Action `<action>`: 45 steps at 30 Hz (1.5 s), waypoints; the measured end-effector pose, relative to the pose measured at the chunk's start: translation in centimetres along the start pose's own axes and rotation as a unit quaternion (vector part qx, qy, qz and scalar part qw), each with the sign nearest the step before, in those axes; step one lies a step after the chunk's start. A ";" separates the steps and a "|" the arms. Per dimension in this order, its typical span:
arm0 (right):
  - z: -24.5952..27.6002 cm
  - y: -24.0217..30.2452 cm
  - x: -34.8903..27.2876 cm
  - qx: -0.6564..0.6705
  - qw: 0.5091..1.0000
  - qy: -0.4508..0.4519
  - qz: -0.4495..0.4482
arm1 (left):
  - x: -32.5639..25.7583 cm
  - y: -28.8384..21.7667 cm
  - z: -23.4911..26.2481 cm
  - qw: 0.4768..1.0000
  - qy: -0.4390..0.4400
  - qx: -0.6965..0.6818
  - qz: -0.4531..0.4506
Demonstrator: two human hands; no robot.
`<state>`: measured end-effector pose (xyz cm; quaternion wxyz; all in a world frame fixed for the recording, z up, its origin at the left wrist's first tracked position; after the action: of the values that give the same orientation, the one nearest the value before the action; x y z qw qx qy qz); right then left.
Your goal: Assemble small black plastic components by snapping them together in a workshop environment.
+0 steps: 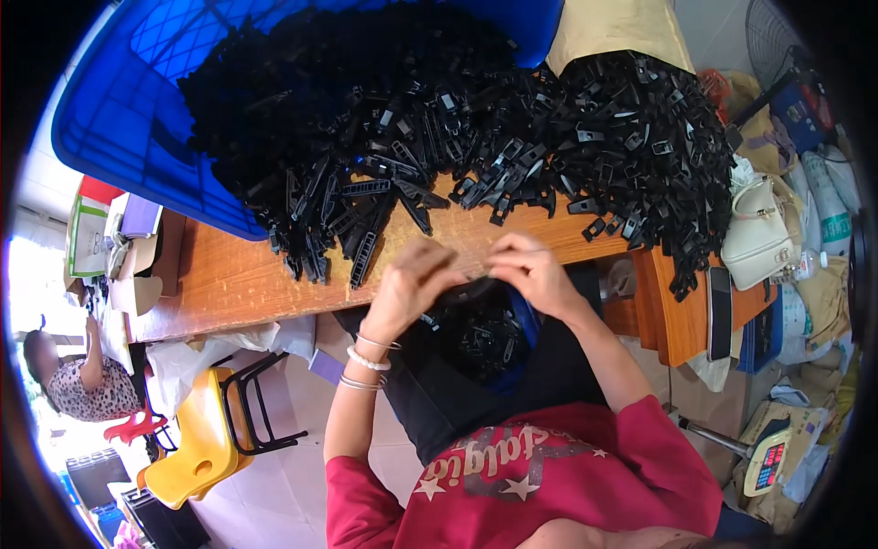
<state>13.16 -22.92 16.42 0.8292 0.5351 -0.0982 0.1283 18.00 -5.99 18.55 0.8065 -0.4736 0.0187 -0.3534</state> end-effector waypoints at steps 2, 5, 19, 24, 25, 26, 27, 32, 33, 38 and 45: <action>2.6 -0.1 0.8 -0.073 0.991 -0.103 0.038 | 1.0 0.0 1.9 0.978 -0.083 0.174 -0.077; 2.8 0.7 3.2 -0.318 0.930 -0.136 0.128 | 2.4 0.1 1.3 0.936 -0.080 0.321 -0.124; 1.4 -2.4 0.4 0.240 0.945 -0.184 -0.124 | 0.5 0.6 0.2 0.977 -0.126 0.172 -0.024; 1.9 -2.3 -0.5 0.052 0.974 -0.146 -0.166 | 0.8 -0.7 -1.8 0.988 -0.048 0.131 0.065; 2.3 -1.2 -0.5 -0.062 0.981 -0.146 -0.112 | 1.0 -0.5 -1.8 0.989 -0.053 0.135 0.033; 2.7 -1.3 -0.9 -0.063 0.981 -0.147 -0.113 | 1.5 -0.3 -1.6 0.989 -0.052 0.134 0.033; 3.1 -0.3 -1.1 -0.193 0.968 -0.147 -0.067 | 2.1 -1.2 -1.9 0.984 -0.026 0.173 -0.029; 3.5 -0.4 -2.2 -0.060 0.980 -0.137 -0.129 | 3.5 -2.0 -3.3 0.980 0.035 0.180 -0.076; 3.3 -0.1 -2.2 -0.024 0.982 -0.136 -0.125 | 3.6 -1.8 -3.5 0.980 0.035 0.179 -0.077; 2.7 -1.2 -2.1 -0.062 0.983 -0.122 -0.122 | 3.7 -0.8 -3.4 0.996 -0.001 0.076 -0.048; 4.0 -2.4 -0.4 -0.029 0.989 -0.077 -0.119 | 3.9 -0.6 -3.5 0.999 0.013 0.024 -0.044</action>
<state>13.46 -27.54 15.89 0.8438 0.5267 -0.1016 -0.0159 19.29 -11.09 18.23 0.8011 -0.4499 -0.0004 -0.3947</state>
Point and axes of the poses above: each hand's wrist, its own x-axis towards the middle knuckle, its own z-axis out of the back of the hand, y = z × x, the point moved 8 cm from there along x, towards the middle knuckle
